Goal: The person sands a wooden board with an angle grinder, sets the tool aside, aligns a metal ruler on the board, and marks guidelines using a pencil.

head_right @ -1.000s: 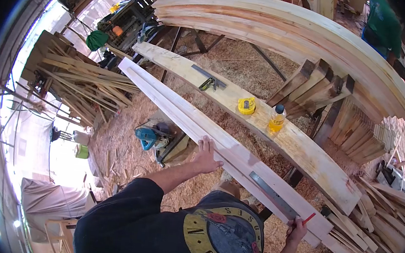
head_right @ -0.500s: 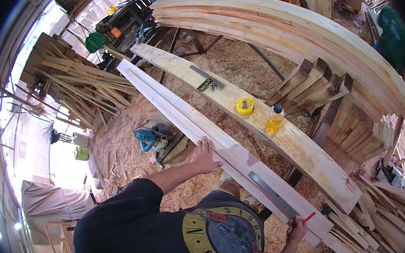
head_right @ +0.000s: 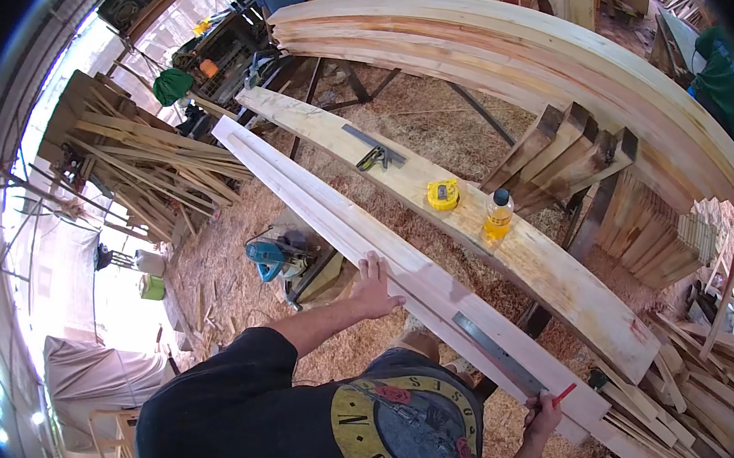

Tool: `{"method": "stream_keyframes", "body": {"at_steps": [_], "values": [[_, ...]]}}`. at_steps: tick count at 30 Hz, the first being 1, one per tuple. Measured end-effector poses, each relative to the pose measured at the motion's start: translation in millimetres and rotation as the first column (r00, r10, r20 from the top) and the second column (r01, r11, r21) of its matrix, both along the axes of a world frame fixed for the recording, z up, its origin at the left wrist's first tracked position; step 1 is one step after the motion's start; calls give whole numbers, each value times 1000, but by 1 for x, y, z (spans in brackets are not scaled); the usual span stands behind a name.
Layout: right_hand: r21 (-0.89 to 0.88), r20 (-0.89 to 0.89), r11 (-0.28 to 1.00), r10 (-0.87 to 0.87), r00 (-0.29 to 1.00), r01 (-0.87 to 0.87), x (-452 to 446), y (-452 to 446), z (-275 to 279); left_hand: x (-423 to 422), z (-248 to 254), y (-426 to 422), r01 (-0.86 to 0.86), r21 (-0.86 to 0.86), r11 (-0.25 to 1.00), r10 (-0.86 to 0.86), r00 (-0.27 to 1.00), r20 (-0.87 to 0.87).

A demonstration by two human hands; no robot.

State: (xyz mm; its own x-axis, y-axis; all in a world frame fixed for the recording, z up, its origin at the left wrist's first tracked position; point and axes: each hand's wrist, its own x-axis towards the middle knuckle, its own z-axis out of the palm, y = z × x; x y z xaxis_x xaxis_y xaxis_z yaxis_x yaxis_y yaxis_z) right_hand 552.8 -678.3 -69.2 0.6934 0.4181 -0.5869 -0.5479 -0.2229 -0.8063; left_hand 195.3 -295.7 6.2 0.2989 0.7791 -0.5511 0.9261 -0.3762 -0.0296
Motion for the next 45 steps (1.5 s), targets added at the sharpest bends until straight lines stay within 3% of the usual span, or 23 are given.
{"method": "stream_keyframes", "body": {"at_steps": [20,23,27,28,30,34,40,43,45], "values": [[-13,-41,1000,-11,999,11,-2,4,10,4,4,0,-11,3,1000,11,1000,3],[-3,-60,1000,-16,998,16,-1,-1,-5,2,15,1,-56,0,998,56,996,74],[31,11,999,-36,999,35,-4,-6,-25,-12,-13,-1,-41,7,999,39,985,167],[65,8,996,-64,998,63,-7,-5,-30,-9,-15,1,-34,-1,999,34,991,131],[-13,-54,999,-36,998,36,-7,6,12,-4,-10,4,-33,1,999,33,996,80],[-6,-63,999,-41,997,41,-9,8,13,-6,-19,7,8,18,1000,-8,1000,3],[-24,-52,998,-54,997,52,-10,9,10,-8,-15,5,10,35,999,-13,996,90],[-10,-65,999,-50,997,49,-10,10,7,-11,-20,9,112,64,992,-114,993,29],[-32,-63,998,-57,996,55,-10,10,5,-12,-22,9,89,59,994,-92,995,46]]}}
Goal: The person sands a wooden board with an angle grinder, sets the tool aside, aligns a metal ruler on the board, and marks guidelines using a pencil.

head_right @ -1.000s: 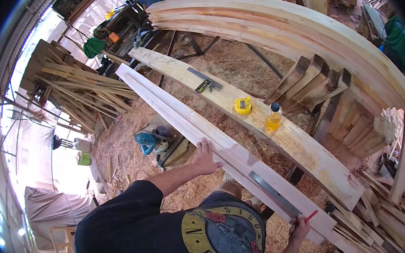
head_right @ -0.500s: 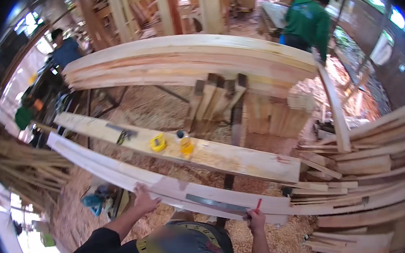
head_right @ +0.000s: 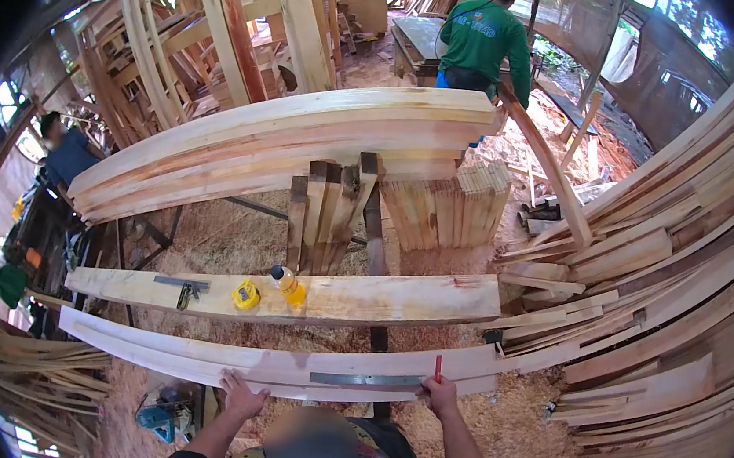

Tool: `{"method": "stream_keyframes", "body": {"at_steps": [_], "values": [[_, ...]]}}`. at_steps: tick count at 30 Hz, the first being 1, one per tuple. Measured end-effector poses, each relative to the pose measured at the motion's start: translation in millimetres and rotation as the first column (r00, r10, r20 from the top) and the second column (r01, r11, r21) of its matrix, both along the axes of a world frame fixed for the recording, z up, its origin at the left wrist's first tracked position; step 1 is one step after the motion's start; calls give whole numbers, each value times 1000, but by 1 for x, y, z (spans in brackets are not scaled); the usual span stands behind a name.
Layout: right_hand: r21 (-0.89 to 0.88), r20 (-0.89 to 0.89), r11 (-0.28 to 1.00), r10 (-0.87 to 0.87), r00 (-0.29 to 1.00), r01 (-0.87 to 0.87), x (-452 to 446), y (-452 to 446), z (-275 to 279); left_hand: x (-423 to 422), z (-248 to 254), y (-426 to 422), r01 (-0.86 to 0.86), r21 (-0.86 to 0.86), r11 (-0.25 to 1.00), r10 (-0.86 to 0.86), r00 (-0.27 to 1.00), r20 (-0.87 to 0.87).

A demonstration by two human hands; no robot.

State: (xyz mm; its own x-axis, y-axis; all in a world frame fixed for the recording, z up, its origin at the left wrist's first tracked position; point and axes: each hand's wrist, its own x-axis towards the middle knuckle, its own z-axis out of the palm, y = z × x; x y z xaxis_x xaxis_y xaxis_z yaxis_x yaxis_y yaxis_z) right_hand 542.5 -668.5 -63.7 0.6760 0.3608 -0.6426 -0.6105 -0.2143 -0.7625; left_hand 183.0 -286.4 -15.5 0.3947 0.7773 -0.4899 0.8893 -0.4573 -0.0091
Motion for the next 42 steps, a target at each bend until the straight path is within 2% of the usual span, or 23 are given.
{"method": "stream_keyframes", "body": {"at_steps": [7,10,13,16,19,20,23,24,25,26,27,28,30,31,32,36,42], "values": [[35,4,999,5,1000,-5,0,-1,3,1,6,-3,-41,-29,999,42,997,62],[10,5,1000,22,1000,-22,2,-2,-2,4,8,-2,-49,-48,998,50,998,32],[61,35,998,5,999,-7,0,-1,-12,13,23,-6,-159,-67,985,160,987,0],[7,24,1000,1,1000,-2,-1,-1,-3,28,47,-15,-31,23,999,33,993,-112],[-12,68,999,47,997,-46,-2,-3,0,35,30,-22,161,27,987,-163,963,215],[41,87,999,14,996,-17,-3,-1,-4,38,17,-25,320,157,934,-356,857,371],[-85,83,992,96,992,-89,0,-4,-9,70,16,-38,539,109,835,-513,690,510],[-69,186,997,29,982,-16,-3,-1,-26,80,1,-36,580,184,793,-579,626,523],[-178,263,980,130,956,-84,2,-3,-42,85,-11,-39,629,237,740,-641,555,530],[-259,210,962,148,967,-91,0,1,-11,96,2,-45,643,182,744,-632,587,506],[-222,234,970,149,961,-96,-4,1,-8,107,13,-51,656,116,745,-622,623,474],[-208,168,968,178,970,-141,1,-2,-18,107,10,-50,674,129,727,-633,585,507],[-91,252,994,88,964,-66,-2,2,-29,127,11,-51,690,156,707,-643,535,548],[-64,58,994,89,994,-86,0,3,-1,130,22,-55,693,149,706,-644,540,541],[34,18,999,22,1000,-23,-1,2,-6,131,21,-56,704,147,695,-654,535,535],[96,-67,995,-24,997,31,-2,0,-8,136,12,-49,728,160,667,-681,508,527],[45,114,984,-175,978,171,-11,7,1,139,17,-47,753,122,646,-692,510,511]]}}
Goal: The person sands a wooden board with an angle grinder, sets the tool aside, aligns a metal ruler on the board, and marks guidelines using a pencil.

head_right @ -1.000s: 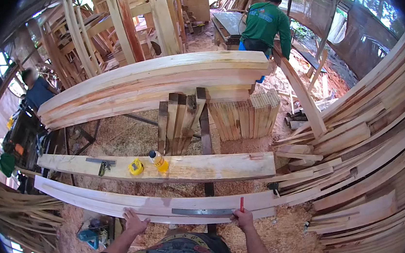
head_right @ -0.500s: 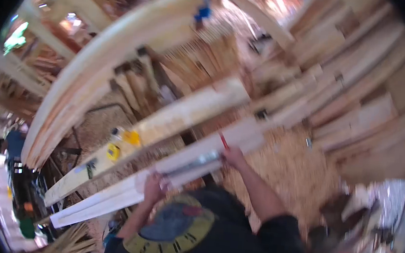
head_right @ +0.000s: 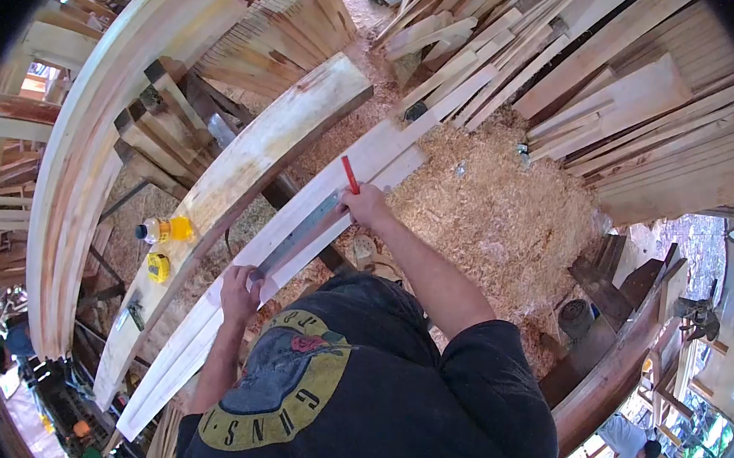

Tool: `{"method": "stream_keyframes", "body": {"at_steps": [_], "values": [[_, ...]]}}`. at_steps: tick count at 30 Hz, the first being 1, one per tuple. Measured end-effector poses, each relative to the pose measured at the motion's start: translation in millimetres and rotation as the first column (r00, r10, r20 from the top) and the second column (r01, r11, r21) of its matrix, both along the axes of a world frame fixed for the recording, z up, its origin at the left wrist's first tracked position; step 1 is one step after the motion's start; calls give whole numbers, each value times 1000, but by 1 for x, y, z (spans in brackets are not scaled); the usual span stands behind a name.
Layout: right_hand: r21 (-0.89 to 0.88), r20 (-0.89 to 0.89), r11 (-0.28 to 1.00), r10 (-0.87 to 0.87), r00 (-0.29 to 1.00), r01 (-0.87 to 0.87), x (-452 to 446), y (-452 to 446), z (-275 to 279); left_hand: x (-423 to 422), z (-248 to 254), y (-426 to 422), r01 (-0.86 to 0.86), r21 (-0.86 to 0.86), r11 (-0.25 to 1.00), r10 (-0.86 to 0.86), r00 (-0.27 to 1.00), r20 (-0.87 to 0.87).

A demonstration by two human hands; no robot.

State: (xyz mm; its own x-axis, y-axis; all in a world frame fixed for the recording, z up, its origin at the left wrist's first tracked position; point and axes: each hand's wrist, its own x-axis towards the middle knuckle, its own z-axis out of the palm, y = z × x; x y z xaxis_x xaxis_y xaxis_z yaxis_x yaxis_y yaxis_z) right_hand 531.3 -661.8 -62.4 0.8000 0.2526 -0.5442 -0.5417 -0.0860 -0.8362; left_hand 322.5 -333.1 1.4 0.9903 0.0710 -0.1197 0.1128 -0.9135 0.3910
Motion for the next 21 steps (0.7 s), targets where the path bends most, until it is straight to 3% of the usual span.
{"method": "stream_keyframes", "body": {"at_steps": [4,7,8,11,14,17,20,21], "values": [[-53,22,996,-69,997,70,18,-10,10,13,6,-8,39,-38,999,-38,999,21],[-210,112,976,-33,993,56,38,-25,-2,31,5,-24,84,-67,994,-80,995,54],[-339,172,941,43,984,18,45,-31,-11,37,6,-30,95,-57,994,-92,994,58],[-509,321,853,67,945,112,61,-49,-4,51,2,-39,83,-111,990,-78,996,45],[-427,276,872,-126,953,239,71,-76,17,56,-2,-43,68,-116,991,-65,998,27],[-447,231,869,-117,966,212,67,-88,24,57,-2,-43,78,-128,989,-77,997,11],[-552,403,827,151,902,108,63,-85,-12,61,-3,-41,114,-122,986,-112,993,21],[-549,393,831,159,906,93,60,-82,-11,62,-3,-42,129,-117,985,-126,992,29]]}}
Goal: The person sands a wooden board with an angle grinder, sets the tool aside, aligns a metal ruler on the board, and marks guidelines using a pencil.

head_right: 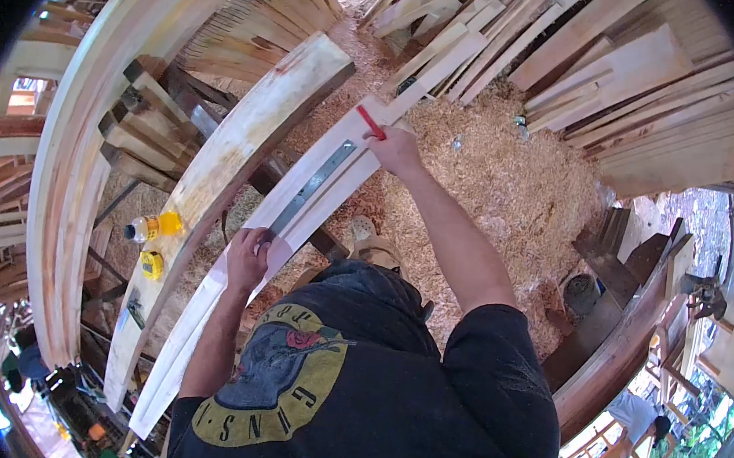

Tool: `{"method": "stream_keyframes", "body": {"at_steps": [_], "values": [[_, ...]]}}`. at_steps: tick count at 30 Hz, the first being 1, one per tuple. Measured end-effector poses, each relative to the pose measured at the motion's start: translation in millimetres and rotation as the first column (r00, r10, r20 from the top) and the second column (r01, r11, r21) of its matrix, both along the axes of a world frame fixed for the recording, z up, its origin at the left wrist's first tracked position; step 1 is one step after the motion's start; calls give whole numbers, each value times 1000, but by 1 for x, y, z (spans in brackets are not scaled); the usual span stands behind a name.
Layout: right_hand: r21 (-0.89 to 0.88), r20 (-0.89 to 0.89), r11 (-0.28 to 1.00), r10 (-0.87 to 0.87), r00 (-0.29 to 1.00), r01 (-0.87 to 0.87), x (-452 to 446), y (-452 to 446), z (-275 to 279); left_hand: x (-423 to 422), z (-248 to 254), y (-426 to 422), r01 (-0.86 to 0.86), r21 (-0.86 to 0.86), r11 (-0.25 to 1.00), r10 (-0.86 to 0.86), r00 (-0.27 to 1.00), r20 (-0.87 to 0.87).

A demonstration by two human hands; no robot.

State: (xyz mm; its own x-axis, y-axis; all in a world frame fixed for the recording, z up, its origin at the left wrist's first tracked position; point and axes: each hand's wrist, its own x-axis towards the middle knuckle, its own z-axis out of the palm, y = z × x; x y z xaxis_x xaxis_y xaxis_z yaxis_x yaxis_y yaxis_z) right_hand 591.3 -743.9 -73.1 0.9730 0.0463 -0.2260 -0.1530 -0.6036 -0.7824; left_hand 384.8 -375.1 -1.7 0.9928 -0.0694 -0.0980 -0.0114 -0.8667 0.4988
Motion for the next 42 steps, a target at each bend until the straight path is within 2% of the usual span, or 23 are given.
{"method": "stream_keyframes", "body": {"at_steps": [6,9,12,18,21,33,36,39,42], "values": [[58,-64,996,73,995,-69,-1,1,17,10,7,-9,-14,14,1000,15,997,-71],[-4,-33,996,86,996,-86,-1,1,14,8,4,-7,-9,-12,1000,9,999,-37],[51,-40,993,106,994,-104,-1,3,8,8,3,-6,14,-1,1000,-14,999,-46],[-68,-56,991,113,992,-117,0,5,10,7,2,-7,5,-3,1000,-5,1000,-21],[-87,8,986,141,990,-140,-3,5,8,5,-2,-4,-6,-38,999,5,1000,-21],[-12,-68,992,123,990,-124,-3,5,38,3,2,-6,2,6,1000,-2,1000,-11],[-12,-14,990,140,990,-140,-3,5,33,4,5,-10,-3,27,1000,3,1000,-12],[191,-275,981,24,961,30,-2,5,41,5,9,-17,-17,47,999,18,1000,-6],[305,-323,947,5,946,99,-2,2,33,11,5,-20,12,34,999,-13,999,42]]}}
